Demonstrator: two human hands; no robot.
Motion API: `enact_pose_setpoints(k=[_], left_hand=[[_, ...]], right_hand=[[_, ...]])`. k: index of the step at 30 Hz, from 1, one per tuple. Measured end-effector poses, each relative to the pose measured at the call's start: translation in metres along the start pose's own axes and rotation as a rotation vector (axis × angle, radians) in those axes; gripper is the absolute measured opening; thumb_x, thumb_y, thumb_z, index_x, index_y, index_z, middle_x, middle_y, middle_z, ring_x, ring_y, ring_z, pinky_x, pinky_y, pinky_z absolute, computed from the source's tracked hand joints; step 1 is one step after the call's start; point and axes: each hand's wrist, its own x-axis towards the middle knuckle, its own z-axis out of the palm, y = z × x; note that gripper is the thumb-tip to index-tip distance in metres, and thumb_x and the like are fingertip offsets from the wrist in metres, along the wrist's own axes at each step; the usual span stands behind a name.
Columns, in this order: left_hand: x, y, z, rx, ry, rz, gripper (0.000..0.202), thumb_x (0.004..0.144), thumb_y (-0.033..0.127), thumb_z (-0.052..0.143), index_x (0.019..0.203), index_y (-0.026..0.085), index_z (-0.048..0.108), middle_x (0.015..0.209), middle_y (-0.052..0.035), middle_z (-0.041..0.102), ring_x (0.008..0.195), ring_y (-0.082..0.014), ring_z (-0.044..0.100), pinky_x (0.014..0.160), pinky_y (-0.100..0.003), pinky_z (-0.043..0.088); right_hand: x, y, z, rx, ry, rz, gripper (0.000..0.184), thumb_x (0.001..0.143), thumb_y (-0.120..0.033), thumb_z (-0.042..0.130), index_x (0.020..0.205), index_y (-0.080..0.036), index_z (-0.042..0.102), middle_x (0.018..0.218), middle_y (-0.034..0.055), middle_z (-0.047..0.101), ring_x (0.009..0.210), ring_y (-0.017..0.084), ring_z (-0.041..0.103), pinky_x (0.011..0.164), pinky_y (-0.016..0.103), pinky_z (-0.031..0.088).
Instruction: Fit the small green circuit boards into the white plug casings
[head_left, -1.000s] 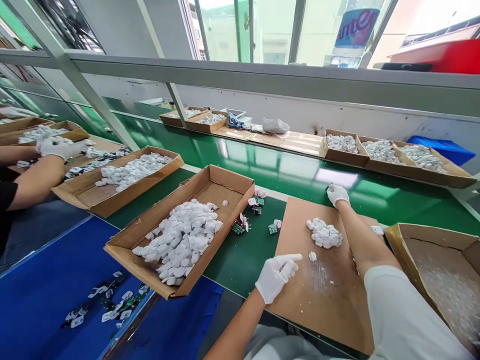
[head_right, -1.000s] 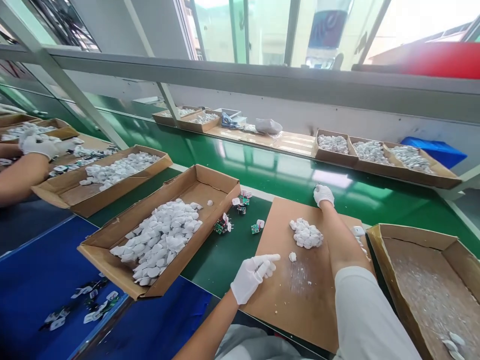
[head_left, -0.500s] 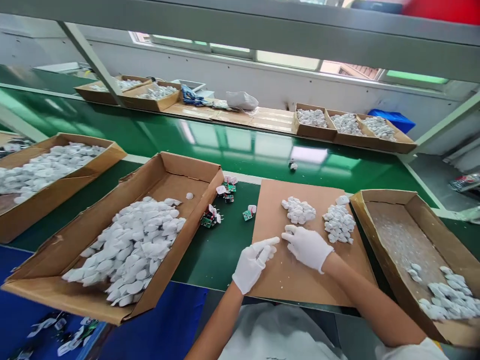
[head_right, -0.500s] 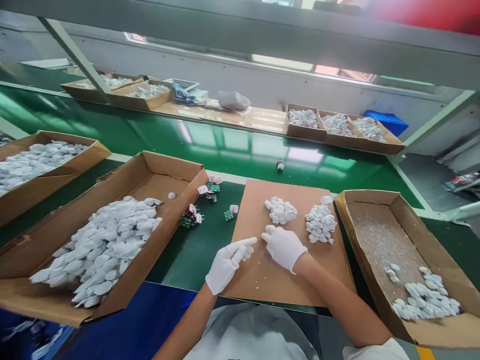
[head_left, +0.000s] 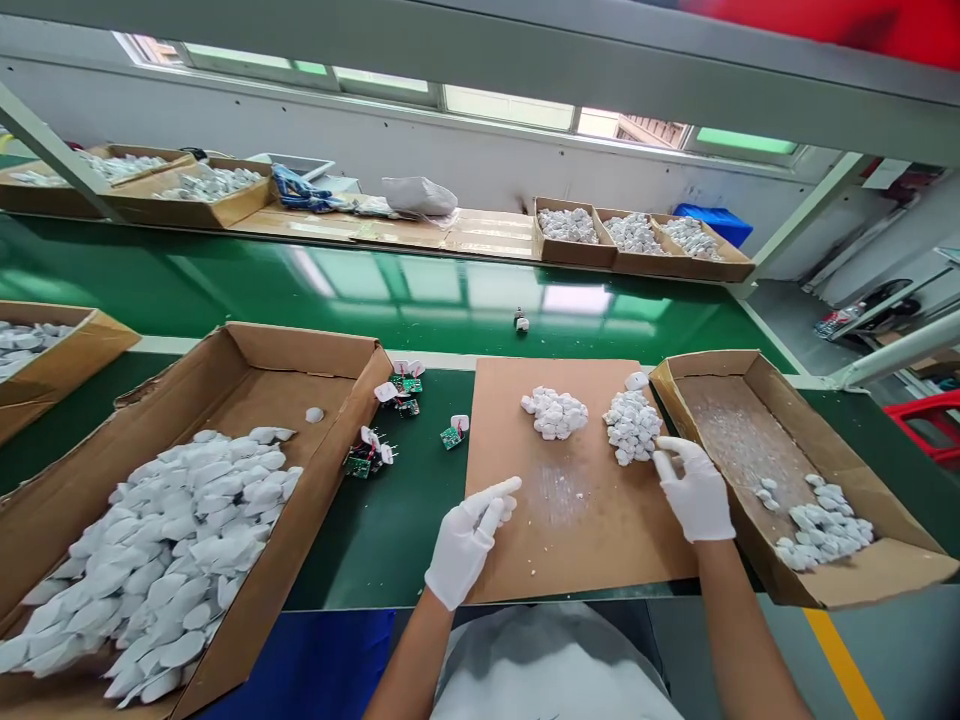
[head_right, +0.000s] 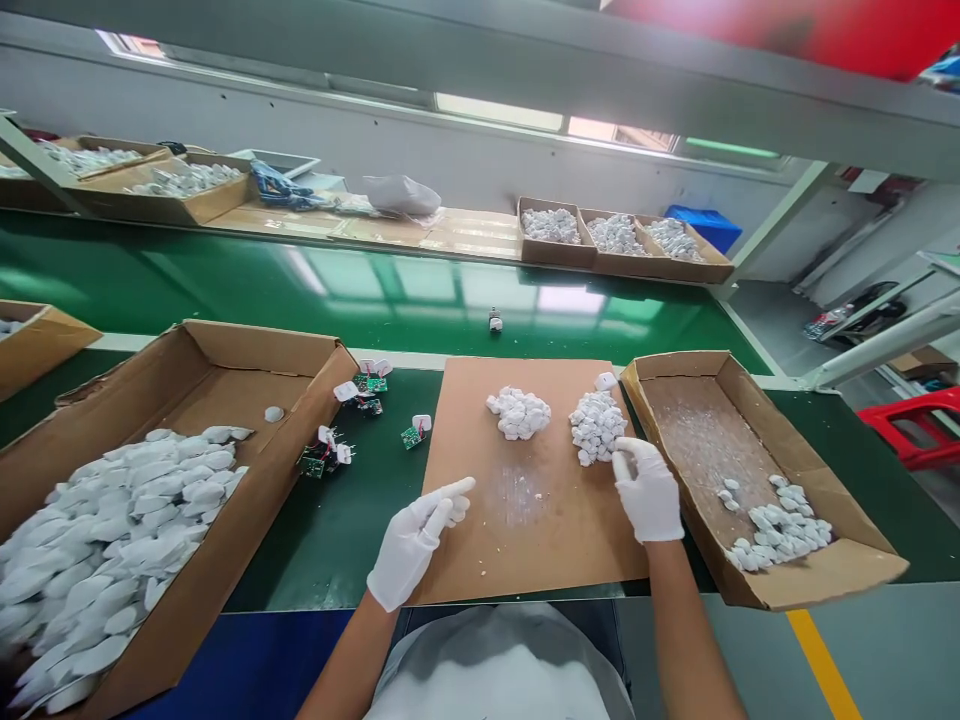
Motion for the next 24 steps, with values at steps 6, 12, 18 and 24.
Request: enact_pose_setpoints(k=[6, 12, 18, 24], left_hand=[[0.000, 0.001, 0.000, -0.020, -0.007, 0.016, 0.040, 0.088, 0.041, 0.050, 0.114, 0.017, 0.067, 0.084, -0.0060, 0.071, 0.074, -0.0157, 0.060, 0.075, -0.028, 0.049], [-0.001, -0.001, 0.001, -0.071, 0.048, 0.025, 0.040, 0.087, 0.041, 0.050, 0.114, 0.016, 0.067, 0.081, -0.0064, 0.070, 0.070, -0.0147, 0.058, 0.073, -0.028, 0.049], [0.015, 0.001, -0.016, 0.267, 0.200, 0.111, 0.038, 0.086, 0.031, 0.049, 0.119, 0.020, 0.063, 0.107, -0.0070, 0.070, 0.089, -0.0185, 0.065, 0.083, -0.031, 0.051], [0.051, 0.017, -0.051, 0.858, 0.315, 0.141, 0.053, 0.082, 0.023, 0.053, 0.135, 0.020, 0.048, 0.132, -0.0083, 0.056, 0.119, -0.0269, 0.052, 0.099, -0.039, 0.042]], right_hand=[[0.009, 0.033, 0.005, -0.109, -0.140, -0.020, 0.030, 0.075, -0.034, 0.051, 0.094, -0.017, 0.068, 0.105, 0.0119, 0.067, 0.095, 0.026, 0.063, 0.088, 0.043, 0.049], [0.000, 0.021, -0.009, 0.018, -0.103, 0.292, 0.036, 0.067, -0.049, 0.061, 0.081, -0.018, 0.070, 0.083, 0.0104, 0.071, 0.071, 0.025, 0.065, 0.072, 0.040, 0.052], [-0.035, -0.012, -0.003, 0.470, -0.173, 0.432, 0.045, 0.065, -0.052, 0.069, 0.098, -0.021, 0.070, 0.096, 0.0066, 0.071, 0.076, 0.020, 0.063, 0.068, 0.030, 0.052], [-0.045, -0.035, 0.016, 0.634, -0.362, 0.354, 0.048, 0.070, -0.049, 0.069, 0.111, -0.023, 0.068, 0.100, 0.0052, 0.070, 0.077, 0.018, 0.064, 0.064, 0.029, 0.055]])
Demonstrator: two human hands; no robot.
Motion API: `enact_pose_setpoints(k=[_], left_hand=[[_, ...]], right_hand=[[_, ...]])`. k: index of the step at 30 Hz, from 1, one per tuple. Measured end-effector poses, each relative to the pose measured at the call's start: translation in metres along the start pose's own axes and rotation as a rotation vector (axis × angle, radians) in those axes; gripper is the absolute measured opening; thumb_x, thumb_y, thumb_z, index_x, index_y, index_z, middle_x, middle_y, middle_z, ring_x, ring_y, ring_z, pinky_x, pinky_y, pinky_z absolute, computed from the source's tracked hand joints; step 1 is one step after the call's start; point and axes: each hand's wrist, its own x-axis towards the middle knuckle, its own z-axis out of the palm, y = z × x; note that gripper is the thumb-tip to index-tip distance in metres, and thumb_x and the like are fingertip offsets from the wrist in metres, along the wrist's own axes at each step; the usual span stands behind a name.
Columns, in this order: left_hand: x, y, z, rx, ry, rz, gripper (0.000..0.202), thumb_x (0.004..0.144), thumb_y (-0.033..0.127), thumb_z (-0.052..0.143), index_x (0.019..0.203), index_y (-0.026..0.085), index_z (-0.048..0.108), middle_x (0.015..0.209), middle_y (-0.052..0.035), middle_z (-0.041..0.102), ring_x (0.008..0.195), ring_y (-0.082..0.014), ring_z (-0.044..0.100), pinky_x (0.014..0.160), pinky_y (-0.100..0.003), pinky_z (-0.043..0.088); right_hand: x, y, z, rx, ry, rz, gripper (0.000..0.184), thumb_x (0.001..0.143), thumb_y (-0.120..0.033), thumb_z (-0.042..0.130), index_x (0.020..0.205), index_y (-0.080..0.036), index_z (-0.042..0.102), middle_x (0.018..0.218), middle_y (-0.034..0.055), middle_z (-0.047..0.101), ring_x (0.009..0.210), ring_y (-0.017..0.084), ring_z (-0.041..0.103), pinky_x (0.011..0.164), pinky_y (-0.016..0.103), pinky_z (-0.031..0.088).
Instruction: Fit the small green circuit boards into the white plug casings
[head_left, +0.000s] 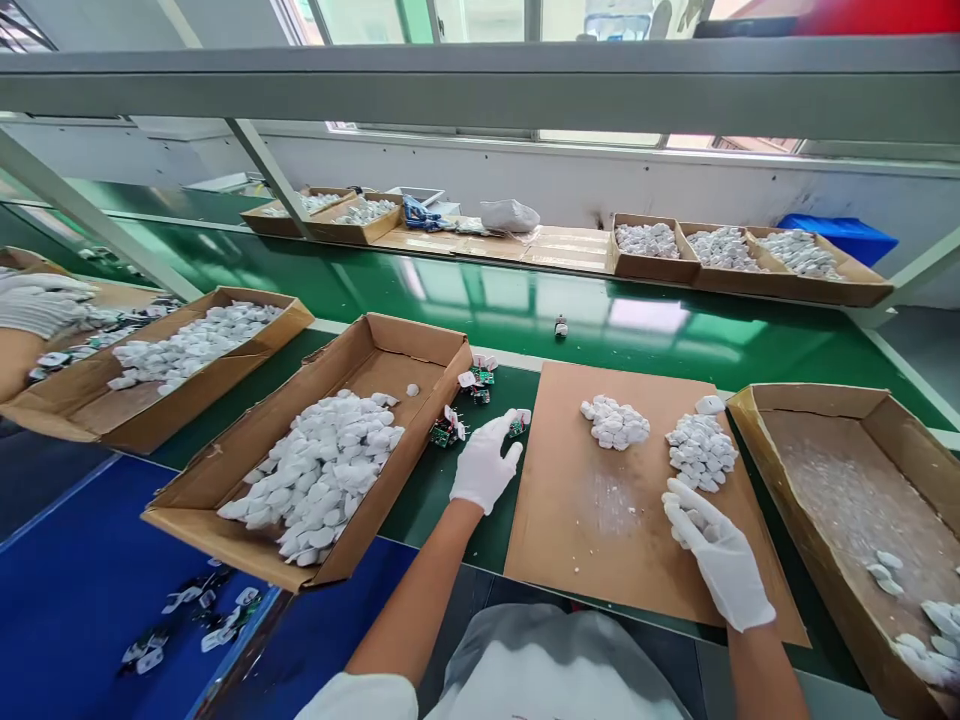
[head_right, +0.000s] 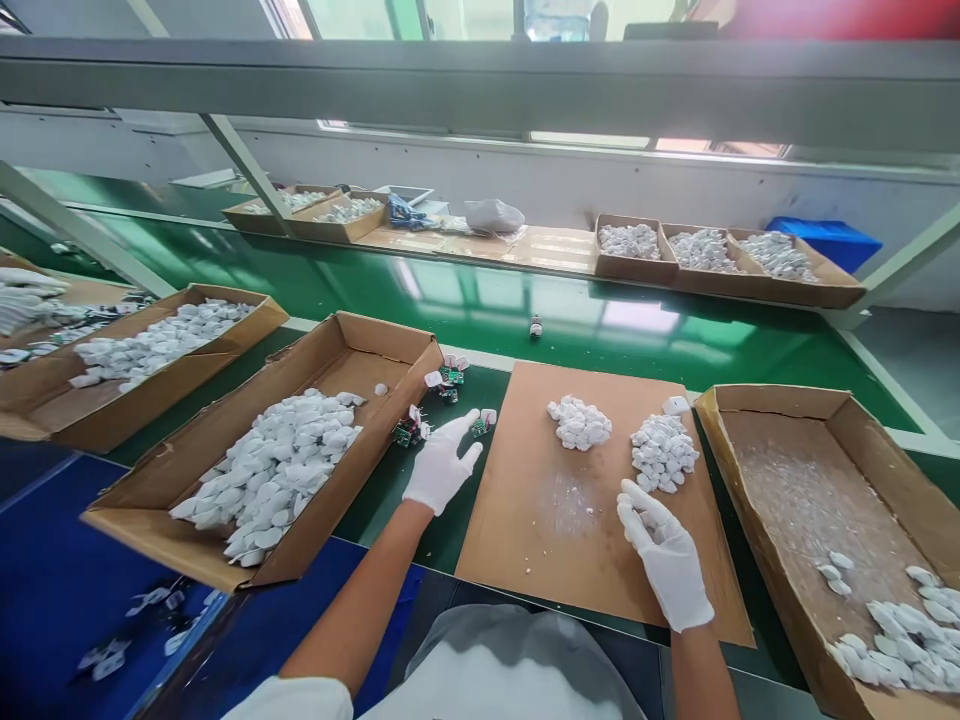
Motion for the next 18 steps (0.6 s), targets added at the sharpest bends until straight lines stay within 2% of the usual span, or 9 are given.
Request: enact_pose_setpoints(k=[4, 7, 10, 13, 15, 18], left_hand=[[0.022, -0.003, 0.002, 0.241, -0.066, -0.038, 0.060, 0.078, 0.033, 0.061, 0.134, 0.015, 0.049, 0.130, -0.0147, 0.057, 0.114, -0.0342, 0.052, 0.096, -0.045, 0.042], [0.030, -0.005, 0.008, 0.260, -0.081, -0.051, 0.050, 0.077, 0.031, 0.064, 0.123, 0.013, 0.060, 0.119, -0.0166, 0.062, 0.109, -0.0357, 0.053, 0.092, -0.046, 0.042], [0.031, -0.010, 0.011, 0.153, -0.062, -0.041, 0.043, 0.077, 0.025, 0.064, 0.119, 0.015, 0.064, 0.112, -0.0140, 0.066, 0.107, -0.0315, 0.054, 0.093, -0.041, 0.042], [0.022, -0.010, 0.009, -0.005, -0.093, -0.030, 0.045, 0.079, 0.027, 0.063, 0.124, 0.021, 0.060, 0.102, -0.0069, 0.070, 0.093, -0.0230, 0.061, 0.084, -0.033, 0.047], [0.013, -0.006, 0.006, -0.238, -0.106, -0.005, 0.045, 0.082, 0.030, 0.058, 0.127, 0.022, 0.058, 0.101, -0.0051, 0.070, 0.087, -0.0198, 0.062, 0.080, -0.030, 0.049], [-0.002, 0.006, 0.003, -0.587, -0.090, 0.064, 0.041, 0.083, 0.035, 0.055, 0.120, 0.020, 0.063, 0.112, -0.0067, 0.068, 0.099, -0.0205, 0.061, 0.087, -0.029, 0.046]], right_hand=[[0.003, 0.001, 0.007, -0.083, -0.120, -0.163, 0.035, 0.072, -0.049, 0.067, 0.093, -0.023, 0.073, 0.109, 0.0083, 0.068, 0.099, 0.025, 0.063, 0.081, 0.035, 0.056], [0.001, 0.006, 0.009, -0.106, -0.146, -0.156, 0.043, 0.072, -0.047, 0.068, 0.107, -0.023, 0.069, 0.113, 0.0086, 0.066, 0.096, 0.023, 0.065, 0.087, 0.037, 0.056], [-0.003, 0.012, 0.008, -0.088, -0.138, -0.048, 0.056, 0.069, -0.048, 0.070, 0.117, -0.022, 0.063, 0.112, 0.0082, 0.068, 0.093, 0.021, 0.067, 0.087, 0.036, 0.056], [-0.006, 0.013, 0.007, -0.017, -0.148, 0.059, 0.060, 0.067, -0.052, 0.071, 0.117, -0.019, 0.062, 0.107, 0.0087, 0.070, 0.089, 0.023, 0.069, 0.080, 0.034, 0.059], [-0.007, 0.010, 0.007, -0.026, -0.163, 0.078, 0.056, 0.067, -0.052, 0.071, 0.111, -0.017, 0.065, 0.093, 0.0074, 0.074, 0.073, 0.020, 0.070, 0.070, 0.032, 0.061], [-0.010, 0.001, 0.013, -0.107, -0.183, 0.018, 0.041, 0.072, -0.048, 0.068, 0.098, -0.017, 0.068, 0.067, 0.0027, 0.071, 0.054, 0.016, 0.065, 0.058, 0.027, 0.059]])
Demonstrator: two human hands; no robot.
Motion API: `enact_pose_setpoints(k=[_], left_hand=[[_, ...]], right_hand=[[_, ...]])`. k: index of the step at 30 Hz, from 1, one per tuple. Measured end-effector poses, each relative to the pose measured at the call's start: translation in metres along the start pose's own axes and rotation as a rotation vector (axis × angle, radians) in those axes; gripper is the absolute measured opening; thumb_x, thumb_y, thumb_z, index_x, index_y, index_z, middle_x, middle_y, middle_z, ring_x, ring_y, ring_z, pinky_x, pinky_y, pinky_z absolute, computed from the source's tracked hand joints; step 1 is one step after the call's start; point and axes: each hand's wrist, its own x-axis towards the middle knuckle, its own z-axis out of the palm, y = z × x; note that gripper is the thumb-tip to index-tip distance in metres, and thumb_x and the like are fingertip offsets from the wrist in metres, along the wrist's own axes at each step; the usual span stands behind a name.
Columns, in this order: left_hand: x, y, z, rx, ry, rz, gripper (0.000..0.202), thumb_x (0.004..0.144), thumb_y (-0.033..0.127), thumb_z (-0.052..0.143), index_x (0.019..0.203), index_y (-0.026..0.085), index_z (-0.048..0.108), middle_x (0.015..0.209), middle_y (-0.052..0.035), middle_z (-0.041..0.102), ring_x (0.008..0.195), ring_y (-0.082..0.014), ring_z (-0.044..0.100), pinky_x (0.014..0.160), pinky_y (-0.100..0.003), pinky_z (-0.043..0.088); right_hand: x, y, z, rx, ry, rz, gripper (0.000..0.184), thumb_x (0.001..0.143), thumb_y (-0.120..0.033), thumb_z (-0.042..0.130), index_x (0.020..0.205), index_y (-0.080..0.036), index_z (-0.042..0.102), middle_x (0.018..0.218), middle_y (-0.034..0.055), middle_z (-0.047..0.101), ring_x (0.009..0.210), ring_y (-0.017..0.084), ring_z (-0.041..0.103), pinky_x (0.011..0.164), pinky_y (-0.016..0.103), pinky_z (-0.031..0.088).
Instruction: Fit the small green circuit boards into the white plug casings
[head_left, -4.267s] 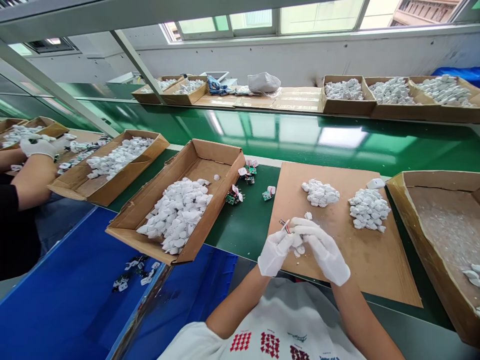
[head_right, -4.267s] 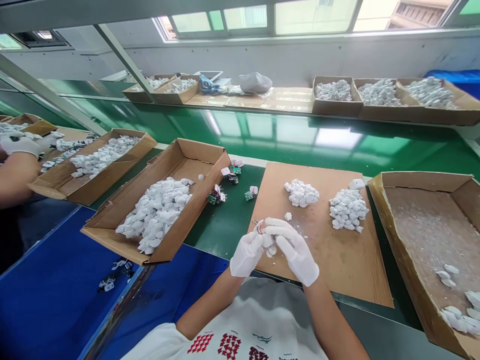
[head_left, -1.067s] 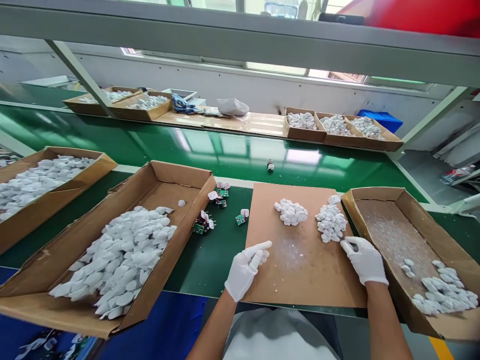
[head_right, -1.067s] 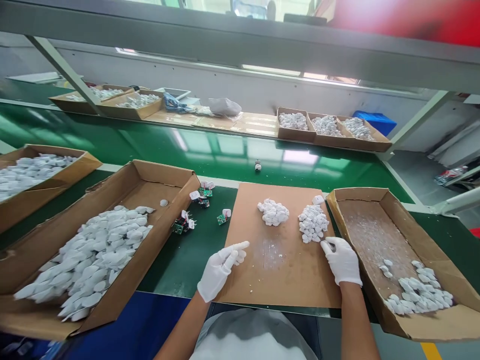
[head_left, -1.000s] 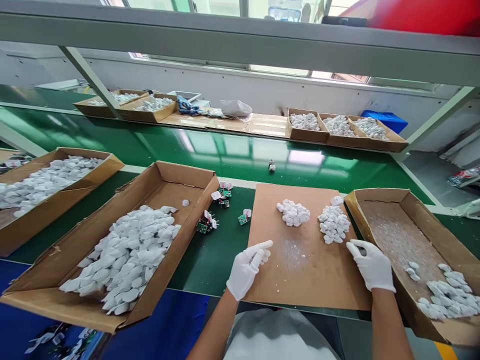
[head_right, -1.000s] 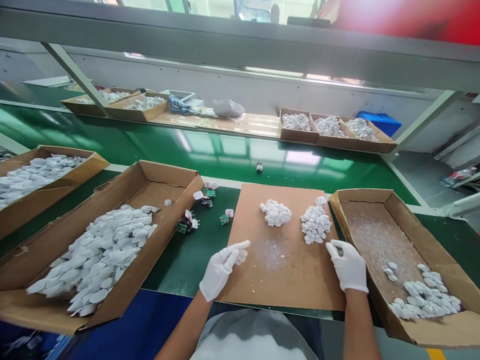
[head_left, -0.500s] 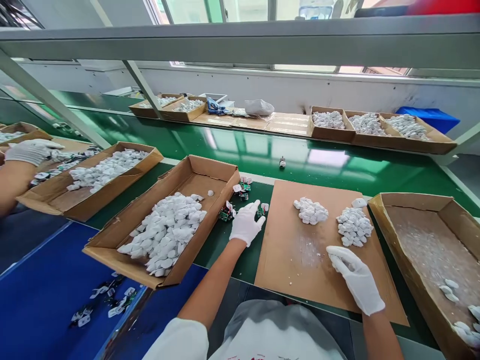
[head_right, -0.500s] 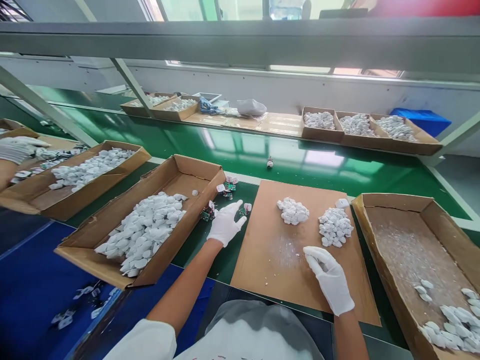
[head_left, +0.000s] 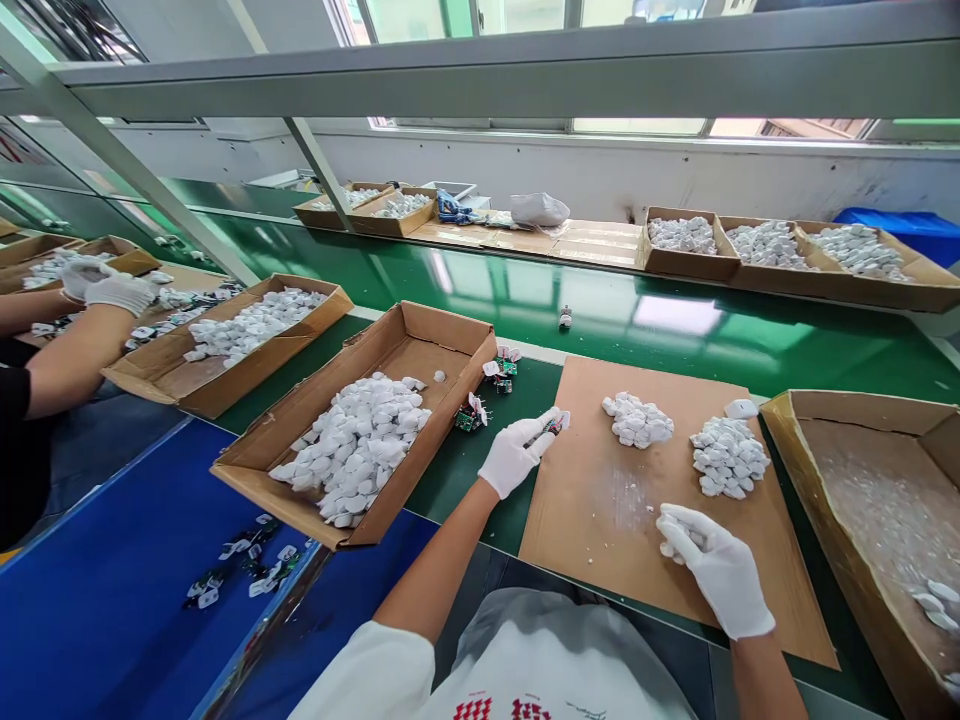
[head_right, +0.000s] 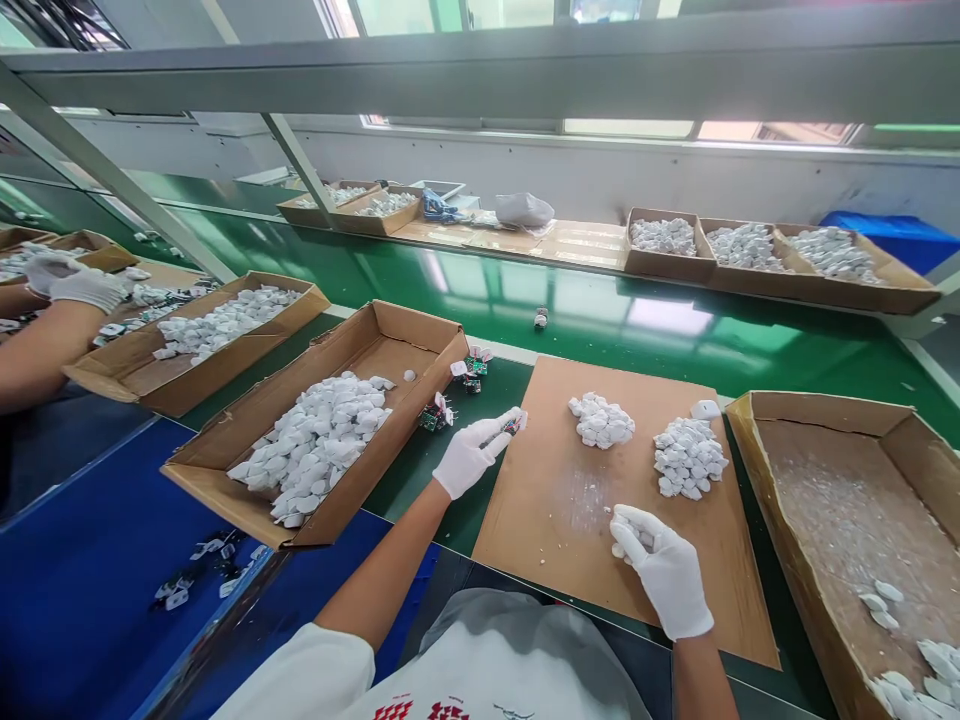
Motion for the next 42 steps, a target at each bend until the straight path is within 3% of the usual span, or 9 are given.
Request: enact_pose_setpoints(k=[3, 6, 11, 17, 23, 26, 31, 36, 42], left_hand=[[-0.011, 0.010, 0.008, -0.238, 0.006, -0.094, 0.040, 0.081, 0.048, 0.054, 0.093, 0.015, 0.072, 0.092, -0.0084, 0.071, 0.083, -0.0197, 0.062, 0.077, -0.030, 0.048], [-0.018, 0.019, 0.017, -0.422, -0.020, -0.269, 0.049, 0.076, 0.061, 0.054, 0.070, 0.014, 0.066, 0.063, -0.0039, 0.064, 0.056, -0.0133, 0.052, 0.057, -0.027, 0.041], [-0.026, 0.032, 0.029, -0.450, -0.118, -0.322, 0.056, 0.074, 0.068, 0.051, 0.055, 0.016, 0.056, 0.054, -0.0017, 0.057, 0.049, -0.0099, 0.043, 0.051, -0.025, 0.034], [-0.033, 0.028, 0.032, -0.551, -0.198, -0.279, 0.060, 0.071, 0.073, 0.048, 0.065, 0.015, 0.060, 0.060, -0.0049, 0.061, 0.055, -0.0138, 0.052, 0.053, -0.027, 0.040], [-0.039, 0.020, 0.038, -0.485, 0.139, -0.202, 0.042, 0.067, 0.054, 0.069, 0.085, 0.017, 0.064, 0.077, -0.0034, 0.065, 0.068, -0.0144, 0.056, 0.066, -0.026, 0.045], [-0.041, 0.019, 0.039, -0.657, 0.057, -0.213, 0.053, 0.071, 0.056, 0.066, 0.104, 0.016, 0.067, 0.099, -0.0093, 0.068, 0.086, -0.0198, 0.060, 0.075, -0.029, 0.047], [-0.046, 0.015, 0.042, -0.957, -0.078, -0.363, 0.054, 0.076, 0.051, 0.065, 0.112, 0.012, 0.067, 0.079, -0.0075, 0.066, 0.061, -0.0114, 0.052, 0.057, -0.025, 0.040], [-0.046, 0.018, 0.052, -1.113, -0.108, -0.439, 0.050, 0.072, 0.044, 0.072, 0.111, 0.012, 0.069, 0.092, -0.0111, 0.068, 0.063, -0.0105, 0.051, 0.056, -0.024, 0.038], [-0.044, 0.019, 0.058, -1.183, -0.084, -0.467, 0.053, 0.067, 0.040, 0.077, 0.111, 0.012, 0.068, 0.093, -0.0103, 0.069, 0.064, -0.0102, 0.053, 0.059, -0.024, 0.038]], right_hand=[[-0.001, -0.019, 0.007, -0.061, 0.014, -0.193, 0.030, 0.077, -0.042, 0.064, 0.095, -0.019, 0.069, 0.072, 0.0032, 0.071, 0.060, 0.017, 0.066, 0.062, 0.028, 0.059], [0.003, -0.048, 0.018, -0.140, 0.044, -0.521, 0.017, 0.080, -0.031, 0.062, 0.093, -0.023, 0.069, 0.092, 0.0041, 0.072, 0.073, 0.018, 0.068, 0.070, 0.031, 0.058], [0.021, -0.089, 0.044, -0.148, -0.046, -0.846, 0.020, 0.082, -0.018, 0.058, 0.096, -0.028, 0.067, 0.095, 0.0015, 0.071, 0.106, 0.021, 0.062, 0.089, 0.036, 0.053], [0.032, -0.082, 0.071, 0.059, -0.095, -0.571, 0.018, 0.081, -0.024, 0.060, 0.099, -0.025, 0.066, 0.097, 0.0032, 0.069, 0.083, 0.017, 0.066, 0.078, 0.032, 0.056], [0.019, -0.077, 0.082, 0.285, -0.148, -0.353, 0.019, 0.080, -0.030, 0.061, 0.098, -0.023, 0.064, 0.091, 0.0038, 0.069, 0.073, 0.017, 0.066, 0.074, 0.033, 0.058], [0.016, -0.074, 0.084, 0.364, -0.209, -0.300, 0.020, 0.082, -0.033, 0.061, 0.100, -0.024, 0.064, 0.086, 0.0031, 0.071, 0.072, 0.019, 0.068, 0.075, 0.037, 0.059], [0.023, -0.067, 0.071, 0.078, -0.131, -0.455, 0.017, 0.084, -0.029, 0.059, 0.097, -0.029, 0.070, 0.096, 0.0020, 0.072, 0.091, 0.024, 0.068, 0.081, 0.038, 0.057], [0.035, -0.069, 0.071, -0.135, -0.125, -0.769, 0.021, 0.085, -0.020, 0.057, 0.096, -0.031, 0.070, 0.103, 0.0023, 0.067, 0.097, 0.020, 0.063, 0.083, 0.036, 0.054], [0.036, -0.060, 0.080, -0.111, -0.032, -0.724, 0.020, 0.083, -0.018, 0.059, 0.101, -0.027, 0.063, 0.094, 0.0027, 0.068, 0.087, 0.018, 0.064, 0.078, 0.035, 0.054]])
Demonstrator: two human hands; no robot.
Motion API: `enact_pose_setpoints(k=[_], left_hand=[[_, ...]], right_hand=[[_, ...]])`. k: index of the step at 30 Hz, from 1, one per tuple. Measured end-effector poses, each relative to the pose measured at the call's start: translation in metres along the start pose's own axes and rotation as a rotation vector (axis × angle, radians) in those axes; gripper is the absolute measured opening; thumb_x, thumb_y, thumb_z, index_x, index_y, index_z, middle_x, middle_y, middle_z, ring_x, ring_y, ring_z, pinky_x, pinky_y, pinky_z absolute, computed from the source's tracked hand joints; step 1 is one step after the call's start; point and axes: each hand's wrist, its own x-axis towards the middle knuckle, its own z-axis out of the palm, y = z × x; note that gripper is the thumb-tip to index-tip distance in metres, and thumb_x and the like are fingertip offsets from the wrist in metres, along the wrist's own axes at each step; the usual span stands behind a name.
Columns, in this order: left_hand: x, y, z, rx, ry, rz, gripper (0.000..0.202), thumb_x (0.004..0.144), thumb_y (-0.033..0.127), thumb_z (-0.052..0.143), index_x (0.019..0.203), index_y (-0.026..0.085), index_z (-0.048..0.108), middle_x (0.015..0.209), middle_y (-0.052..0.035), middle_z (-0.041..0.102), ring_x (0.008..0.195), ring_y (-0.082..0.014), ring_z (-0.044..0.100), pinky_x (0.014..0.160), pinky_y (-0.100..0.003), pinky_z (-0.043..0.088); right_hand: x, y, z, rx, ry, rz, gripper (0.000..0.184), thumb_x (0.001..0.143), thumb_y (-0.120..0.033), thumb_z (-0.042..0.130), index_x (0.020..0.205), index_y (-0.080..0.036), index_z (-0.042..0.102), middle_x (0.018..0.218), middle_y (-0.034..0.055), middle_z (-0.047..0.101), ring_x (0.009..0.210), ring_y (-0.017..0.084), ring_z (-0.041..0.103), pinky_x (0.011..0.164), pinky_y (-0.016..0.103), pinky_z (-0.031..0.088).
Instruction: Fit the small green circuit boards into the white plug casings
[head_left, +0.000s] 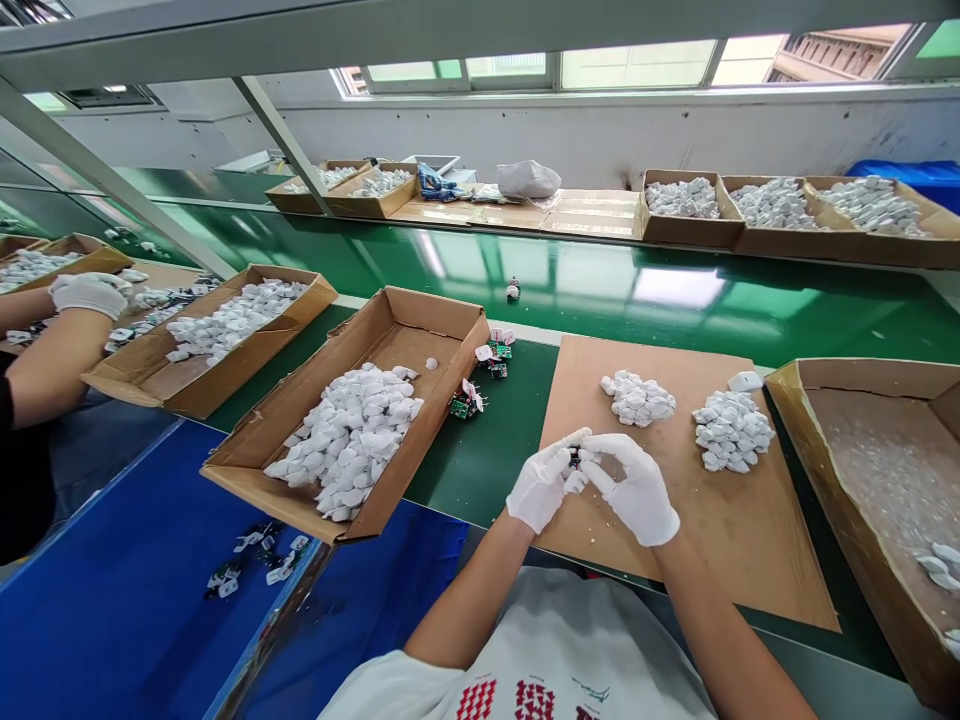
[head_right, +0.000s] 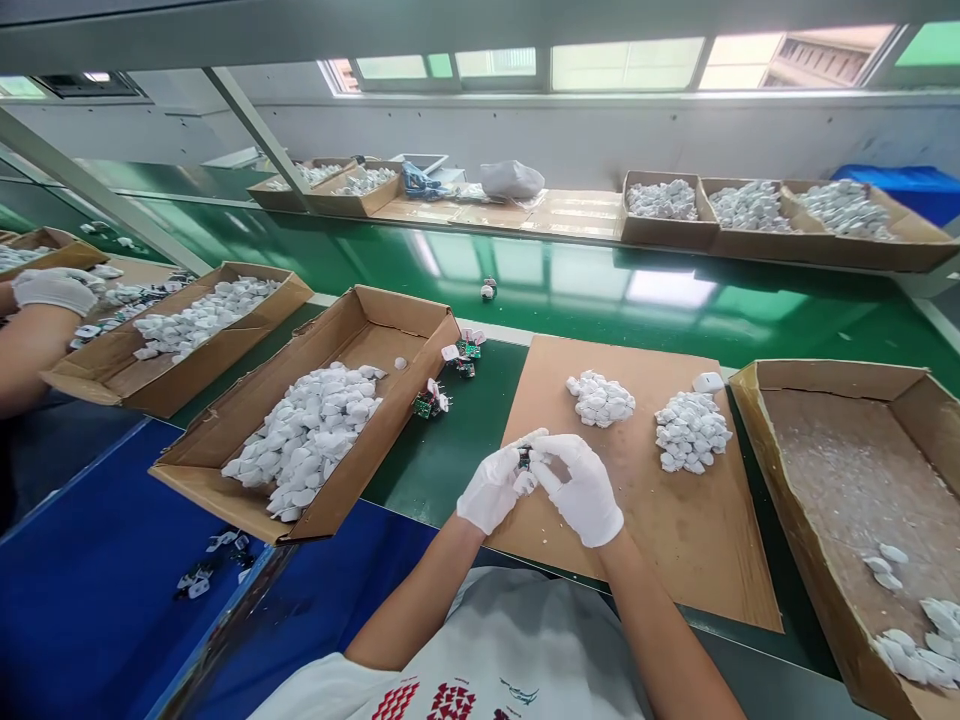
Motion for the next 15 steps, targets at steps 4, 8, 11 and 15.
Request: enact_pose_setpoints(k=[4, 8, 11, 15], left_hand=[[0.0012, -0.0027, -0.0001, -0.019, 0.032, 0.022, 0.041, 0.065, 0.040, 0.079, 0.093, 0.011, 0.072, 0.076, -0.0067, 0.067, 0.060, -0.0114, 0.054, 0.056, -0.025, 0.039], [0.0010, -0.0033, -0.0019, -0.039, 0.044, 0.000, 0.035, 0.065, 0.036, 0.080, 0.088, 0.011, 0.070, 0.070, -0.0036, 0.064, 0.055, -0.0091, 0.050, 0.054, -0.024, 0.038], [0.0001, -0.0025, -0.0041, -0.032, 0.022, -0.031, 0.039, 0.063, 0.032, 0.081, 0.094, 0.011, 0.070, 0.079, -0.0063, 0.067, 0.062, -0.0112, 0.054, 0.058, -0.025, 0.040], [-0.0005, -0.0017, -0.0047, -0.045, 0.003, -0.042, 0.043, 0.063, 0.035, 0.081, 0.097, 0.010, 0.070, 0.083, -0.0083, 0.067, 0.065, -0.0127, 0.056, 0.060, -0.027, 0.040]], right_hand=[[-0.0002, -0.0001, -0.0002, 0.017, 0.018, -0.091, 0.019, 0.081, -0.016, 0.060, 0.096, -0.028, 0.064, 0.094, 0.0022, 0.069, 0.089, 0.019, 0.064, 0.079, 0.036, 0.055], [0.0023, -0.0034, 0.0009, -0.079, -0.012, -0.176, 0.023, 0.083, -0.015, 0.056, 0.095, -0.031, 0.067, 0.099, 0.0022, 0.070, 0.094, 0.019, 0.065, 0.082, 0.038, 0.055], [0.0001, -0.0042, 0.0003, -0.014, 0.020, -0.106, 0.019, 0.083, -0.017, 0.057, 0.095, -0.029, 0.067, 0.098, 0.0022, 0.070, 0.091, 0.018, 0.066, 0.081, 0.036, 0.056], [-0.0025, -0.0016, -0.0018, 0.039, 0.052, -0.051, 0.018, 0.082, -0.017, 0.060, 0.095, -0.028, 0.066, 0.097, 0.0020, 0.071, 0.089, 0.018, 0.067, 0.079, 0.034, 0.057]])
